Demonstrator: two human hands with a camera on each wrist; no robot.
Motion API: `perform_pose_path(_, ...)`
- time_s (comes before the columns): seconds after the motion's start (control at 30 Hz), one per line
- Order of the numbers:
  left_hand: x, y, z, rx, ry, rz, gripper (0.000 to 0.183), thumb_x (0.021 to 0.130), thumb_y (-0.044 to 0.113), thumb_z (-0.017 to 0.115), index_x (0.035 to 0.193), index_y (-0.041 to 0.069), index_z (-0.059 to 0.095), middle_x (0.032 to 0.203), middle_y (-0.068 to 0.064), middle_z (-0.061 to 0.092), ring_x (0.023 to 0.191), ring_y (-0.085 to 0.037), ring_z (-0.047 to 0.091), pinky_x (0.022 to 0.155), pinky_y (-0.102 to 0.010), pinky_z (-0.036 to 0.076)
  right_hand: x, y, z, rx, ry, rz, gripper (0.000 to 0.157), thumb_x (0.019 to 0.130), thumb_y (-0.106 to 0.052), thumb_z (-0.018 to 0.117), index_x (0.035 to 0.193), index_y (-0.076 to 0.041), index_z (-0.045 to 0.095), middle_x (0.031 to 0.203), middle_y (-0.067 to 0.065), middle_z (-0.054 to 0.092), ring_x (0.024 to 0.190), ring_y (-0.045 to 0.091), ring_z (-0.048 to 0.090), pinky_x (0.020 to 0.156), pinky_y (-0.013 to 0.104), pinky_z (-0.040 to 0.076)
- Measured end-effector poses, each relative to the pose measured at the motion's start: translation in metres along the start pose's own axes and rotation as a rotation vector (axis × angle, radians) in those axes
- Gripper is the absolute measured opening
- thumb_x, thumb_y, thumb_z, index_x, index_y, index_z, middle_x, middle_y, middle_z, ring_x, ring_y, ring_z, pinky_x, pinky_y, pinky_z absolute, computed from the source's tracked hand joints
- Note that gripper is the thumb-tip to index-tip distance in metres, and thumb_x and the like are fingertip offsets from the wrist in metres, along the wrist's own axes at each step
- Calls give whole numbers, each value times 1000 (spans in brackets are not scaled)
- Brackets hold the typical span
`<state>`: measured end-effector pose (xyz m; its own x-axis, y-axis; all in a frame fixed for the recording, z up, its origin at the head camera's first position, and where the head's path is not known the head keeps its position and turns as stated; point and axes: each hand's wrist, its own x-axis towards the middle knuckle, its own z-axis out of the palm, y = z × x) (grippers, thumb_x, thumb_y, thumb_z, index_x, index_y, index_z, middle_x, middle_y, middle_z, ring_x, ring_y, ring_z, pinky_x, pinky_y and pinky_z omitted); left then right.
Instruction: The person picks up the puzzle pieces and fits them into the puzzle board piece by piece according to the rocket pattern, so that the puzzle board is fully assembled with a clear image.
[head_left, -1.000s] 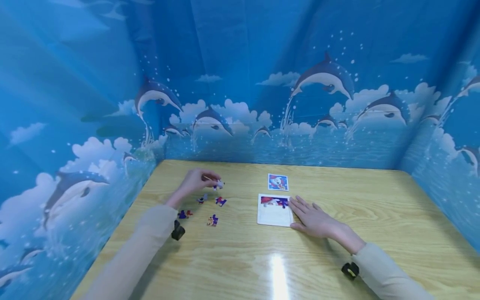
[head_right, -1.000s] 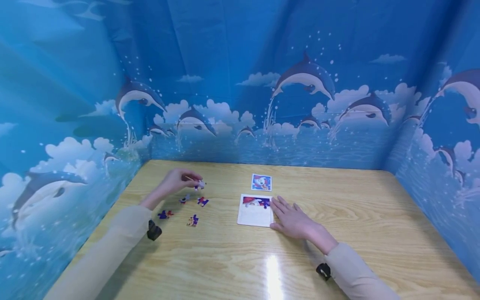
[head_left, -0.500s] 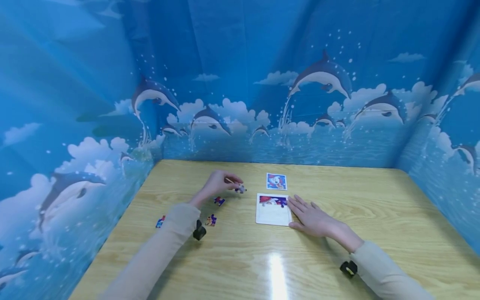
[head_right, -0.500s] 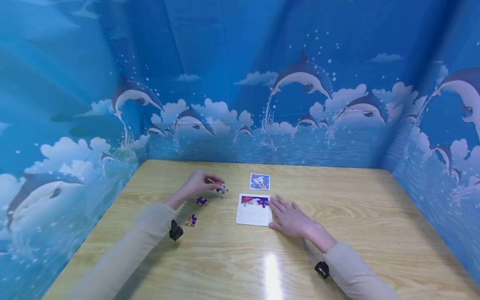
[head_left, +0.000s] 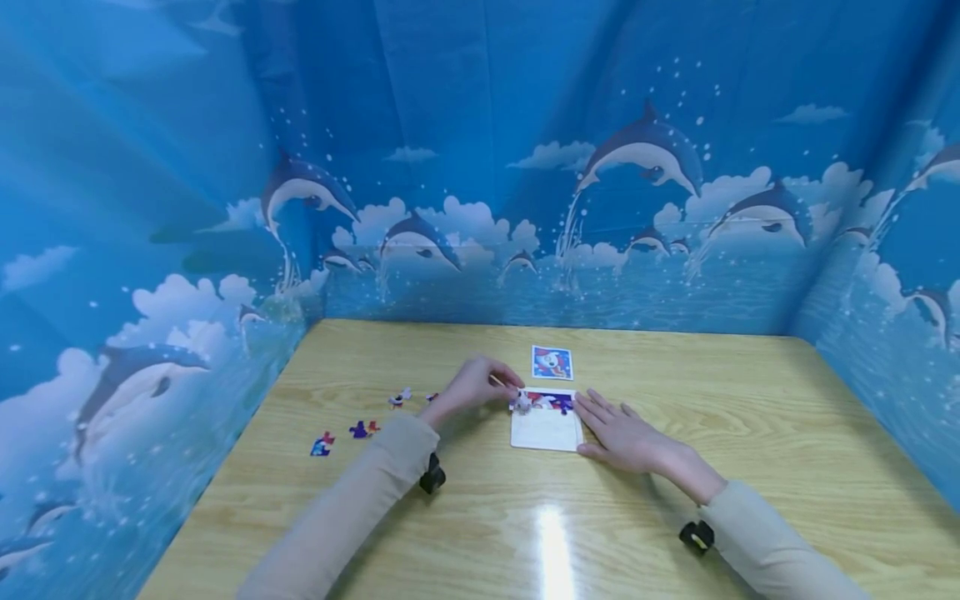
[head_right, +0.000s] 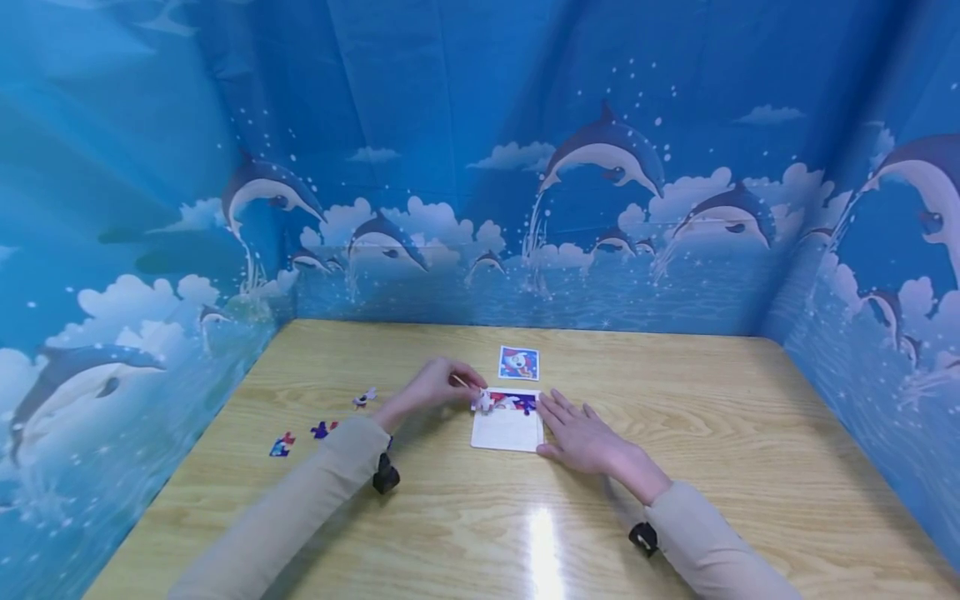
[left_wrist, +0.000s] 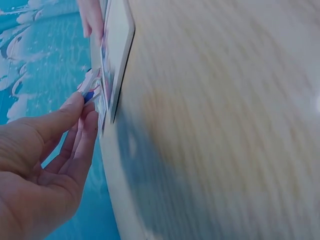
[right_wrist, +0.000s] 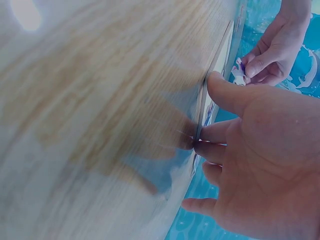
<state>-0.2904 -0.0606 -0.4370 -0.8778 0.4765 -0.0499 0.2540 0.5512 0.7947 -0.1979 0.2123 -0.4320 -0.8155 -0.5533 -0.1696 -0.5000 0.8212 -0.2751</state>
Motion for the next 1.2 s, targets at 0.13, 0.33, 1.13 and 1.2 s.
perform_pose_path(0.13,0,1,9,0,-25,-1,13,87,11,80,99,13,78,92,3,74,81,-10,64,72,-23,54,0,-1,0,1,3,3,70,105,-38,53,155,5,30,163,26,23,151,47,16,114,74,17)
perform_pose_path(0.33,0,2,17,32,-27,-16,10,87,9,80,96,11,78,87,3,74,74,-9,62,66,-21,51,-1,-1,-1,5,9,-2,69,105,-37,54,155,6,30,162,27,23,150,48,16,114,74,17)
perform_pose_path(1.13,-2,8,25,119,-34,45,17,77,10,88,88,10,75,80,4,69,71,-6,62,67,-17,54,0,2,1,8,11,3,69,105,-35,53,155,5,29,163,26,22,151,47,15,115,73,16)
perform_pose_path(1.2,-1,7,26,123,-32,45,17,77,10,87,89,10,76,80,4,70,71,-6,62,67,-17,54,1,2,1,9,10,5,69,105,-35,53,155,5,29,163,26,22,151,47,15,115,73,15)
